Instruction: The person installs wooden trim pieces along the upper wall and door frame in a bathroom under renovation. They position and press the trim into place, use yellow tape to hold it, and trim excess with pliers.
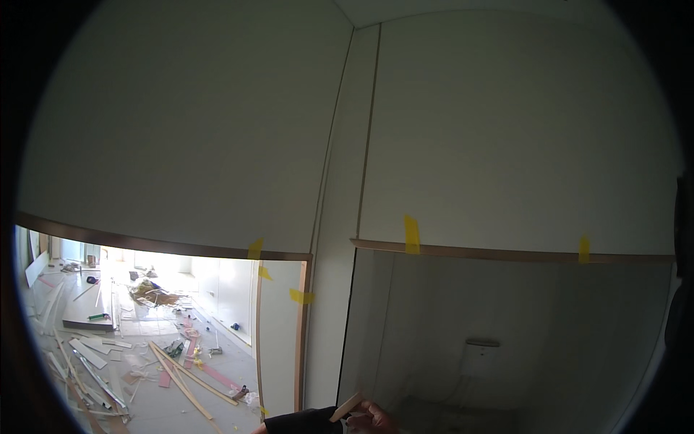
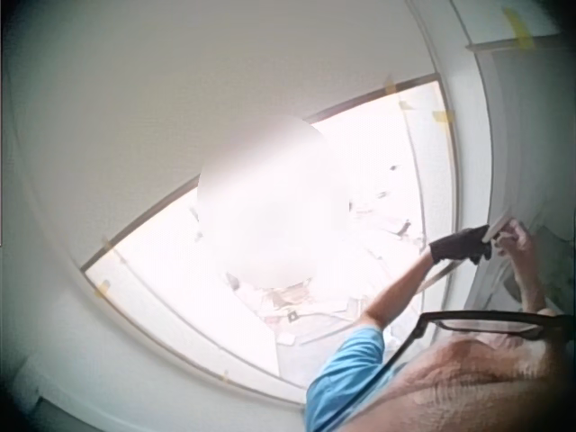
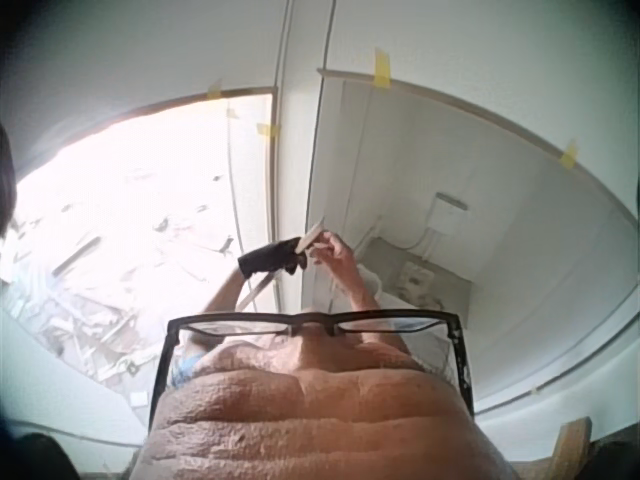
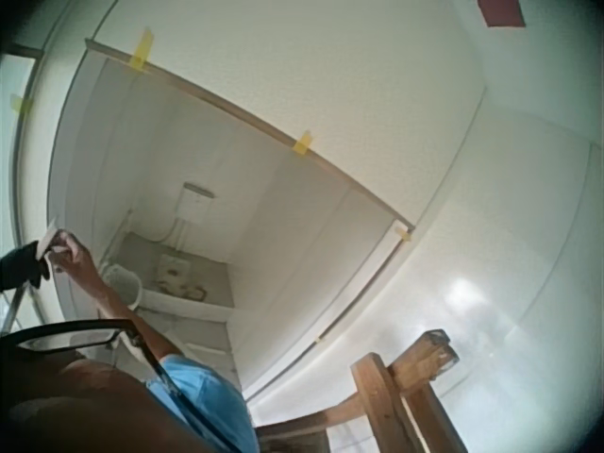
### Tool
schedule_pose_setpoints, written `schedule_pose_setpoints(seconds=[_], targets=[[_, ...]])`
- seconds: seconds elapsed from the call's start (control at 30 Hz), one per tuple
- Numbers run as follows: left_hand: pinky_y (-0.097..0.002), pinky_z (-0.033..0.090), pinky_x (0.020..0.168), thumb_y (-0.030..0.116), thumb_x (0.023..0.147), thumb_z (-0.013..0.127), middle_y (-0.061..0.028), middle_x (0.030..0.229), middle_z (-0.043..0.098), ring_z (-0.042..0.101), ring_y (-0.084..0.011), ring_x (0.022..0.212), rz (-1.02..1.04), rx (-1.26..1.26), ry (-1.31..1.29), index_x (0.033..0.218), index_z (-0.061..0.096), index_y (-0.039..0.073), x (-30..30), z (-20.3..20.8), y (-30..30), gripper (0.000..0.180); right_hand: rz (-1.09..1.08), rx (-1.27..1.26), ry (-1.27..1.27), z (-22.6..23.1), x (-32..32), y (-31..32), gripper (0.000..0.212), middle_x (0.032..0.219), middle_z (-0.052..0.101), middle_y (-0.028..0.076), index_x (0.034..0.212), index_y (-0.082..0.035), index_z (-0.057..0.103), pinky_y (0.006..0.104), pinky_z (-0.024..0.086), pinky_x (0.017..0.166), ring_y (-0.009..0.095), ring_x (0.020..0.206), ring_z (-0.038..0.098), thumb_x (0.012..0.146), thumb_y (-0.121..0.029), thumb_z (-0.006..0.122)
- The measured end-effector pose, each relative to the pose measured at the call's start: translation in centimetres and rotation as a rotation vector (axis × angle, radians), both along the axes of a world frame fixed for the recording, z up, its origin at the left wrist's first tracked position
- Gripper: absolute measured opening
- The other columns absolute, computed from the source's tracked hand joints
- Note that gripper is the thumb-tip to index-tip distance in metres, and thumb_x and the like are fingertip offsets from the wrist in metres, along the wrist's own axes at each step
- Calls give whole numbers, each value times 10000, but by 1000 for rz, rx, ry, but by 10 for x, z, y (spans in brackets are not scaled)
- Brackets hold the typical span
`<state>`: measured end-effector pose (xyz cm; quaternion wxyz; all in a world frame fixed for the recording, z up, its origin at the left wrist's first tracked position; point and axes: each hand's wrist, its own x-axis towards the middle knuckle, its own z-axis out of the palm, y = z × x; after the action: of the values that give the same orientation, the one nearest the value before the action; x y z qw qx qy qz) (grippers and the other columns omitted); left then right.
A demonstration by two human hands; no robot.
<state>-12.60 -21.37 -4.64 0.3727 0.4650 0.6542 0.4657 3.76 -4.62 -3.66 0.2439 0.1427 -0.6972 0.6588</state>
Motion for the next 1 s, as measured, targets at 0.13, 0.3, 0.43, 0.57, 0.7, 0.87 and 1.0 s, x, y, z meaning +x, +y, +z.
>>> schedule_pose_setpoints(seconds=[0.13, 0.3, 0.43, 0.57, 0.7, 0.87, 1.0], targets=[[-316, 532, 827, 264, 1038, 516, -83, 1052, 665, 642, -145, 904, -53, 7, -55, 1292, 521, 28, -3, -19, 6, 347, -149, 53, -118, -11, 0, 4, 237, 840, 665, 21, 1033, -31, 654, 271, 477, 643, 97, 709, 581, 941, -245, 699], [-326, 536, 839, 260, 1040, 512, -90, 1055, 667, 651, -153, 923, -123, 18, -112, 1285, 525, 25, 0, -33, 9, 340, -100, -113, -113, -28, 2, 4, 214, 788, 663, 30, 941, -28, 667, 278, 477, 620, 117, 679, 594, 939, -240, 699], [-334, 540, 848, 257, 1042, 508, -95, 1057, 668, 657, -159, 938, -150, 48, -121, 1279, 528, 22, 1, -43, 17, 334, -121, -76, -142, -62, -23, 25, 338, 879, 694, 62, 1029, -35, 667, 322, 516, 691, 167, 779, 654, 948, -363, 661], [-342, 543, 857, 254, 1044, 505, -100, 1059, 670, 664, -166, 954, -161, 133, -273, 1274, 531, 20, -3, -85, 16, 329, -152, -36, -235, -49, -1, 15, 340, 889, 667, 21, 999, -48, 685, 268, 484, 743, 94, 801, 608, 931, -381, 683], [-354, 579, 841, 141, 1015, 579, -109, 1024, 679, 689, -176, 928, -15, 236, 57, 1273, 541, 5, 36, -71, 3, 294, -142, -152, -170, -58, 16, 1, 203, 833, 650, 26, 988, -39, 648, 269, 482, 688, 102, 768, 613, 926, -222, 707], [-302, 576, 787, 108, 961, 665, -69, 916, 723, 698, -131, 821, 240, 286, 266, 1292, 590, 28, 63, -67, -10, 349, -99, -232, -139, -55, 20, 1, 146, 791, 647, 42, 955, -15, 647, 293, 487, 704, 128, 741, 611, 906, -129, 724], [-263, 483, 550, 171, 895, 753, -16, 713, 624, 576, -79, 588, 390, 426, 371, 1100, 686, 70, 74, -76, -6, 238, -65, -238, -182, -63, 20, 12, 107, 825, 652, 44, 1003, -19, 660, 302, 494, 719, 131, 749, 611, 941, -105, 674]])
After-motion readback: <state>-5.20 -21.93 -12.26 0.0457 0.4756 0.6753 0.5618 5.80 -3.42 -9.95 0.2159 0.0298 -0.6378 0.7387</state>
